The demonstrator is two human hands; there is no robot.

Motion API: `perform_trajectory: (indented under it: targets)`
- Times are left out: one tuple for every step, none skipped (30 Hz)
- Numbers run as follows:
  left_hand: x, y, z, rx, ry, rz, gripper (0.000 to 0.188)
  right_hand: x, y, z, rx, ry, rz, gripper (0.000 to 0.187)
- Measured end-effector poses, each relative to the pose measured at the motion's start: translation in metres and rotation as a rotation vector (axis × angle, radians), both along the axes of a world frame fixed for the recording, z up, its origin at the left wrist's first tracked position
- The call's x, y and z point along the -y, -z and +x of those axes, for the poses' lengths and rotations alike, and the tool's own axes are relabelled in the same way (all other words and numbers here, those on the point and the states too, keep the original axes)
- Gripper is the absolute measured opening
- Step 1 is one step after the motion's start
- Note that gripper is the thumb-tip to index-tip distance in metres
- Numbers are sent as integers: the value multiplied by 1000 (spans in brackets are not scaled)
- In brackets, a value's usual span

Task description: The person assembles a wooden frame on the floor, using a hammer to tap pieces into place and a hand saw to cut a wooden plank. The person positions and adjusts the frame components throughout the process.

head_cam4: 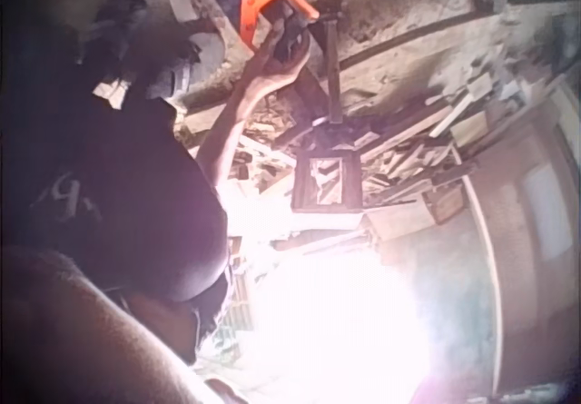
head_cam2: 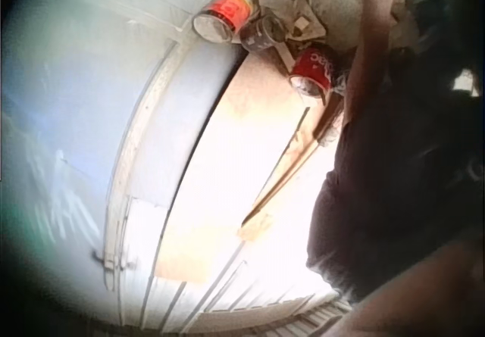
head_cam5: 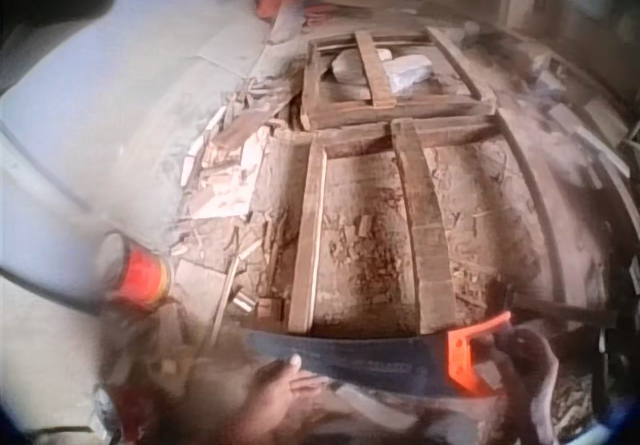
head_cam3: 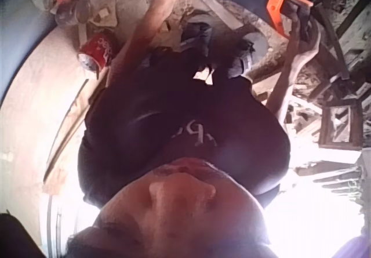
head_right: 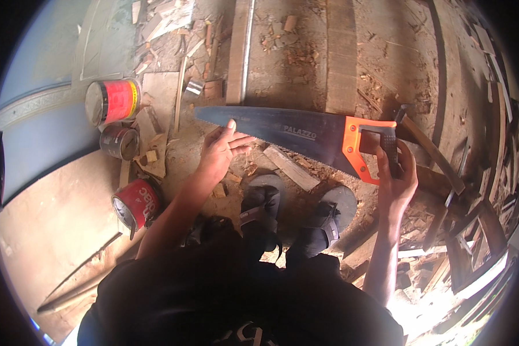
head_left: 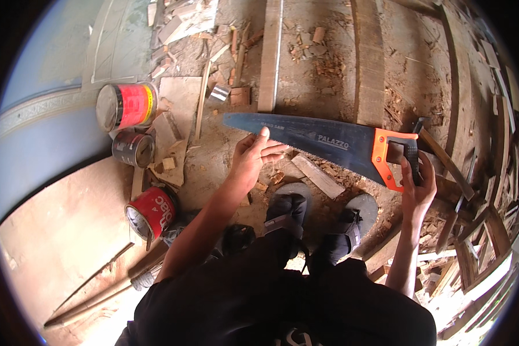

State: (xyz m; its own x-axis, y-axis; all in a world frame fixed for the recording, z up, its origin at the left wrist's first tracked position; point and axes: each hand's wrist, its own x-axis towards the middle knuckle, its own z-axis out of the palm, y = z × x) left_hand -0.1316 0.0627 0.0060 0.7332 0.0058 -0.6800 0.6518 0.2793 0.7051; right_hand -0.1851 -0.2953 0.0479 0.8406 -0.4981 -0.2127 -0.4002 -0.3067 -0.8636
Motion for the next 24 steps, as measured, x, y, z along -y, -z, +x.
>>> perform_trajectory:
  targets:
    - [1, 0, 0, -6, -2, -1, 39, 0, -2, 0, -14, 1, -5, 43]
    - [1, 0, 0, -3, 3, -4, 39, 0, -2, 0, -29, 3, -11, 43]
    - [0, -1, 0, 1, 8, -6, 40, 0, 0, 0, -17, 10, -32, 45]
    - [0, -2, 0, 5, 15, -8, 41, -1, 1, 1, -8, 1, -41, 44]
    - [-1, -5, 1, -1, 9, 6, 43, -2, 2, 2, 0, -7, -50, 43]
    - [0, -4, 0, 0, 8, -4, 43, -2, 2, 1, 6, -10, -70, 43]
    - [1, -3, 0, 1, 8, -14, 43, -1, 2, 0, 5, -12, -78, 43]
    - [2, -1, 0, 1, 9, -23, 43, 0, 2, 0, 4, -12, -86, 43]
    - [1, -1, 0, 0, 9, -23, 43, 0, 2, 0, 4, -17, -89, 44]
    - [0, 0, 0, -2, 10, -22, 43, 0, 1, 1, 3, -16, -87, 44]
    - [0, 0, -1, -3, 11, -22, 43, -1, 1, 1, 2, -15, -86, 45]
    - [0, 0, -1, -3, 10, -19, 43, -1, 1, 1, 2, -14, -85, 45]
    - [-1, 0, -1, -2, 9, -15, 43, -1, 1, 1, 3, -16, -85, 45]
    - [-1, 0, -1, -1, 8, -12, 43, 0, 2, 1, 4, -17, -86, 45]
    - [0, 0, -1, -2, 7, -14, 42, 0, 2, 1, 4, -17, -89, 45]
    - [0, 0, -1, -3, 6, -16, 42, 1, 2, 1, 2, -15, -87, 45]
    - [1, 0, -1, -3, 4, -17, 42, 1, 1, 1, 0, -13, -86, 45]
    - [1, 1, -1, -4, 3, -17, 43, 1, 1, 1, -2, -13, -82, 45]
    - [1, 1, -1, -5, 2, -17, 43, 0, 0, 1, -1, -11, -79, 45]
    - [1, 1, -1, -5, 0, -17, 43, 0, 0, 1, 1, -9, -77, 45]
    - [1, 2, -1, -2, 4, -16, 43, 0, -1, 1, 2, -7, -74, 45]
    - [0, 2, -1, 1, 9, -15, 43, -1, 0, 1, 4, -7, -77, 45]
    - [-1, 2, -1, 3, 13, -14, 43, -1, 0, 1, 6, -8, -80, 44]
    - [-1, 2, -2, 6, 15, -13, 43, -1, 1, 1, 8, -9, -81, 44]
